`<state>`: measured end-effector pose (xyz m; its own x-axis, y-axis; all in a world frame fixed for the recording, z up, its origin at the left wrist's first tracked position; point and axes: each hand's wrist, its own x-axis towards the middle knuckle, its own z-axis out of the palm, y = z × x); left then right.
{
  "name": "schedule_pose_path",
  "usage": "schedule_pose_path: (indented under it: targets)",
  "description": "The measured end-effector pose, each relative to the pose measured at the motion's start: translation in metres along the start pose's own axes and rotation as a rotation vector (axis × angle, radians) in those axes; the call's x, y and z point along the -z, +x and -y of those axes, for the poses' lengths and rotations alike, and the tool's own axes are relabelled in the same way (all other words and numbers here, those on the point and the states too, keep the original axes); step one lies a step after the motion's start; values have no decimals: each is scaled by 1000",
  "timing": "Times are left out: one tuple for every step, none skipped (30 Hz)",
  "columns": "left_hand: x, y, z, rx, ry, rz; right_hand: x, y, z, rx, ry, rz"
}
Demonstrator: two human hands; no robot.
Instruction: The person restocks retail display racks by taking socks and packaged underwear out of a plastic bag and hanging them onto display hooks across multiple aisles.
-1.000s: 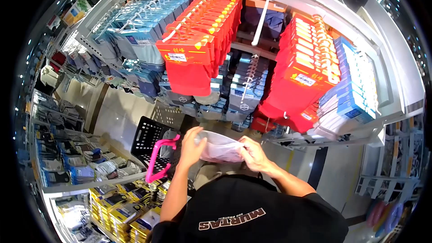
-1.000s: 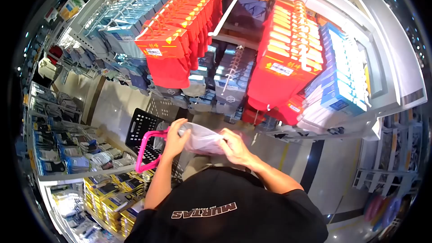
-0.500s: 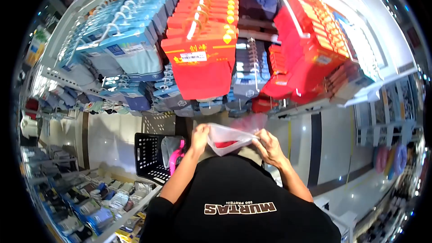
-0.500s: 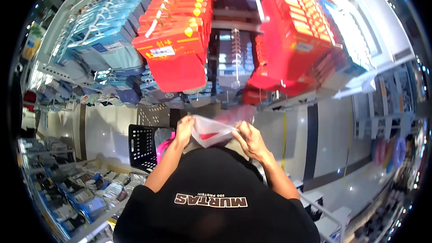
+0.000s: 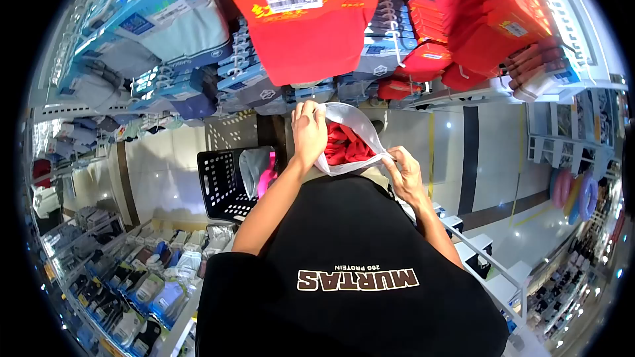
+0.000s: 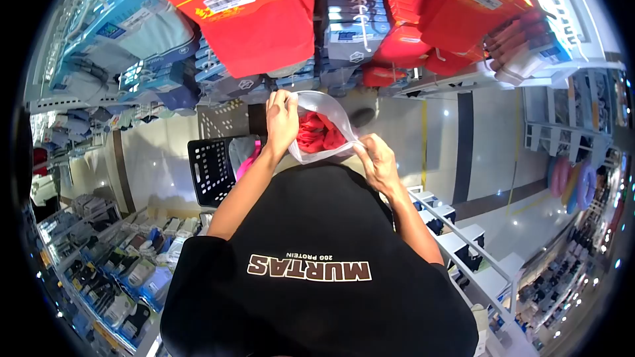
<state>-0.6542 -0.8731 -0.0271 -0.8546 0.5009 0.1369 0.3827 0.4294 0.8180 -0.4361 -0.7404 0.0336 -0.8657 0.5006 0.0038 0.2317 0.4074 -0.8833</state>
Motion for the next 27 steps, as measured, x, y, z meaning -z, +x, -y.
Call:
schedule_pose_path:
  targets:
    - [1,-2,1,-21,54,-36,-2,0,-2,28,-42,23]
    - [0,-4,5,-13,60,-77,-5,0,-4,59,-82,44]
    - [0,-6,11,36,13,-74,-8,1,-6,91,-120,61]
    - [-2,-6,16,88,-60,-96,-10,1,-10,128,-131,62]
    - [-5,-7,21,143,-133,-116,-10,1,-13,90,-126,93]
    - [-8,-5,25,167,-172,-166,-10,2,-13,66,-147,120]
    - [-10,-6,27,260,-263,-142,-8,5,-13,48,-173,142]
    - [-13,-6,29,351,-359,-119,-6,8,-16,62,-186,159]
    - [-14,-4,25,441,-457,-93,-4,11,-19,75,-202,174]
    - [-14,-3,20,398,-487,-98,-2,15,-22,87,-219,189]
    - [-15,-3,16,386,-497,-55,2,19,-26,102,-242,183]
    - [-15,-4,11,376,-505,-9,5,23,-29,113,-263,177]
    - [-15,-7,7,366,-511,41,8,25,-33,120,-282,169]
    - [-19,-8,7,366,-524,55,11,28,-37,105,-302,143]
    - [-18,-9,3,408,-583,62,15,31,-44,45,-306,142]
    - [-12,-9,-4,455,-639,73,20,33,-47,-1,-321,126]
    - [-7,-11,-11,503,-693,87,23,34,-47,-49,-333,108]
    - [-1,-12,-19,555,-818,104,23,35,-47,-103,-316,56]
    - [0,-15,-23,554,-842,116,22,34,-55,-143,-269,1]
    - [0,-17,-25,552,-866,127,19,33,-58,-135,-222,-72]
    - [1,-19,-29,548,-890,137,14,34,-59,-124,-177,-146]
    - [7,-19,-35,606,-961,192,11,39,-49,-70,-208,-199]
    - [9,-20,-34,628,-1005,195,9,44,-36,-16,-241,-251]
    - [10,-22,-34,652,-1048,198,7,50,-22,37,-274,-302]
    - [10,-22,-34,676,-1090,201,5,54,-14,51,-236,-236]
    - [8,-23,-31,676,-1075,175,3,59,-7,66,-197,-169]
    - [9,-24,-30,689,-1067,170,-2,62,-1,80,-155,-101]
